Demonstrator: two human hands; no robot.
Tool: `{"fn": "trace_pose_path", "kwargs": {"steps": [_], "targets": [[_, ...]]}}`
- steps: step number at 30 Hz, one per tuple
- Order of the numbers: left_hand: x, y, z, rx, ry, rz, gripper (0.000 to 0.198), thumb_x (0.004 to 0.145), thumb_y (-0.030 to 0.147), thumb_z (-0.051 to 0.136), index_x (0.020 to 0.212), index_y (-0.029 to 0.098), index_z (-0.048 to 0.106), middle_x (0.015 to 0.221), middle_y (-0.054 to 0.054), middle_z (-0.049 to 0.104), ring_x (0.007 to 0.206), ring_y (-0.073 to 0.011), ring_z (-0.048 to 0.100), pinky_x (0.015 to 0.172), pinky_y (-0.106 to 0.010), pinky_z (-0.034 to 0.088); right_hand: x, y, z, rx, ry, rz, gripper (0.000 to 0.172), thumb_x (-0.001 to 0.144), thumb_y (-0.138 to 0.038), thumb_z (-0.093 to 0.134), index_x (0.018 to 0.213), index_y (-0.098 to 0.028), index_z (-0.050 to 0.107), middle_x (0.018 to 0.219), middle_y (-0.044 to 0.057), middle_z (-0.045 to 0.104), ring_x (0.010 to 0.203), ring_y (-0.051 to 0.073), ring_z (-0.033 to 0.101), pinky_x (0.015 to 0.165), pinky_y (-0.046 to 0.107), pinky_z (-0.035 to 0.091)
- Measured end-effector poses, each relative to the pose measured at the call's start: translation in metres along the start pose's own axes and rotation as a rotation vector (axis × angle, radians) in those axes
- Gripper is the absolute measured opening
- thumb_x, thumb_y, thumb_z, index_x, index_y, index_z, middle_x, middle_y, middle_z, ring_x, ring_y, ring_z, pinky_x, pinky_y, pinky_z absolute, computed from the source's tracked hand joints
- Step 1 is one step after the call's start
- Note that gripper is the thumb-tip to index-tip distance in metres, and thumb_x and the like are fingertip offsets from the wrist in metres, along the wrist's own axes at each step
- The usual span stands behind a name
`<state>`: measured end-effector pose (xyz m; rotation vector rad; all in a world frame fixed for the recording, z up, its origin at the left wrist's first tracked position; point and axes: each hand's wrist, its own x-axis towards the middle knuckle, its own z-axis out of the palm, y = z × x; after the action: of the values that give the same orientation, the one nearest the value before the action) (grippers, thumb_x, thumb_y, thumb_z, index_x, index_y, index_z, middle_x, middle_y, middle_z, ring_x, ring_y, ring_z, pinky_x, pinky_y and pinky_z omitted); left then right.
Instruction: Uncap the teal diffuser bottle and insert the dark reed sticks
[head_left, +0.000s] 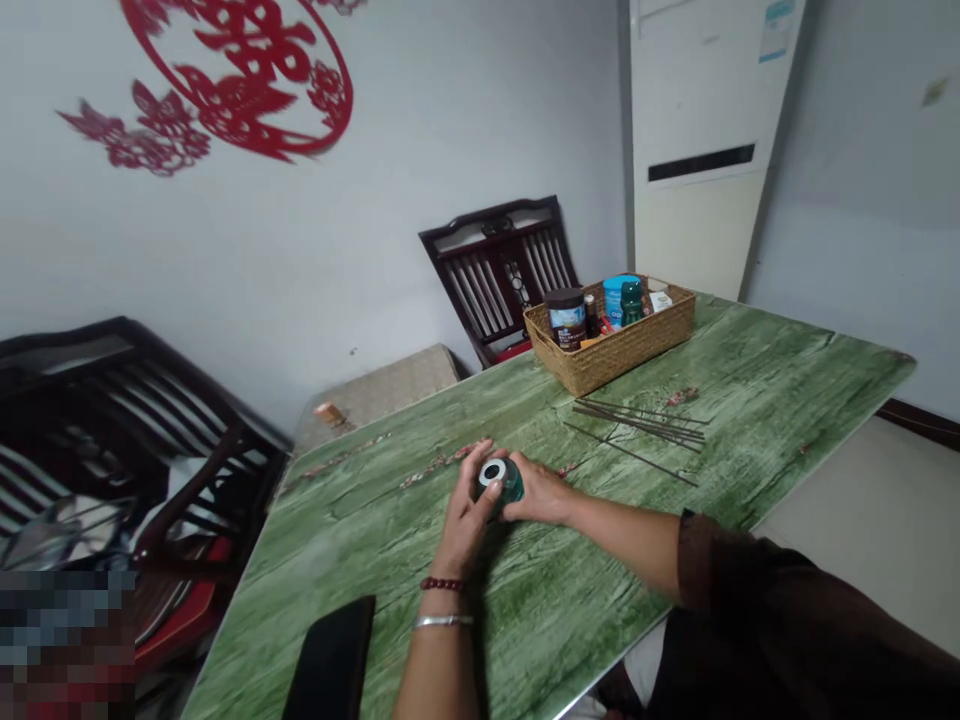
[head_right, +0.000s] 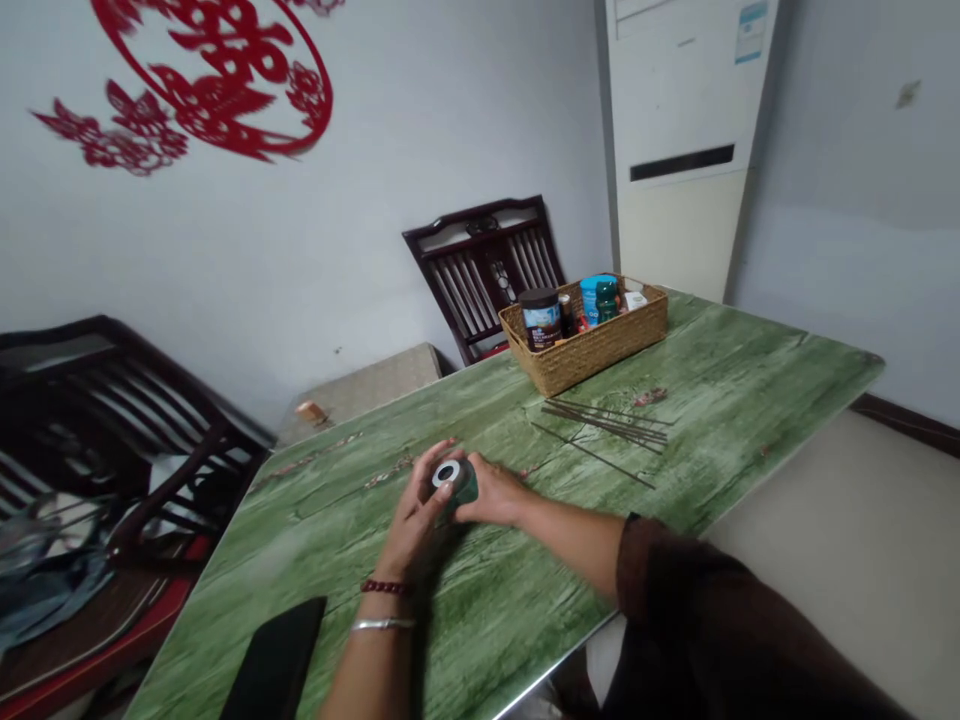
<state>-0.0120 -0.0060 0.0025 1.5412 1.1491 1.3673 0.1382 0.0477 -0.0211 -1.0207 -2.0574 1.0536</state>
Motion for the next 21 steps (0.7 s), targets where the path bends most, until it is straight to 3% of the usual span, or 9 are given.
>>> {"fn": "trace_pose_path", "kwargs": {"steps": [4, 21], "targets": [[-0.0033, 0.0037, -0.0048, 0.056, -0.040, -0.017, 0.056, 0.091, 0.047, 0.065, 0.141, 0.024, 0.054, 0.141, -0.012, 0.061, 0.132, -0.0287, 0.056, 0.113, -0.044, 0.039, -0.0020, -0.0004, -0.0035, -0.063, -0.033, -0.005, 0.073, 0.064, -0.041, 0.087, 0.124, -0.019, 0.051, 0.113, 0.009, 0.069, 0.105, 0.028, 0.066, 0.085, 0.037, 0.050], [-0.0032, 0.0026, -0.0003, 0.058, 0.061, -0.049, 0.056, 0.085, 0.043, 0.071, 0.136, 0.024, 0.059, 0.133, -0.011, 0.066, 0.124, -0.0277, 0.060, 0.109, -0.042, 0.043, 0.0004, 0.0026, -0.0004, -0.067, -0.030, -0.021, 0.071, 0.067, -0.039, 0.084, 0.127, -0.019, 0.051, 0.116, 0.011, 0.069, 0.105, 0.030, 0.067, 0.085, 0.037, 0.050]]}}
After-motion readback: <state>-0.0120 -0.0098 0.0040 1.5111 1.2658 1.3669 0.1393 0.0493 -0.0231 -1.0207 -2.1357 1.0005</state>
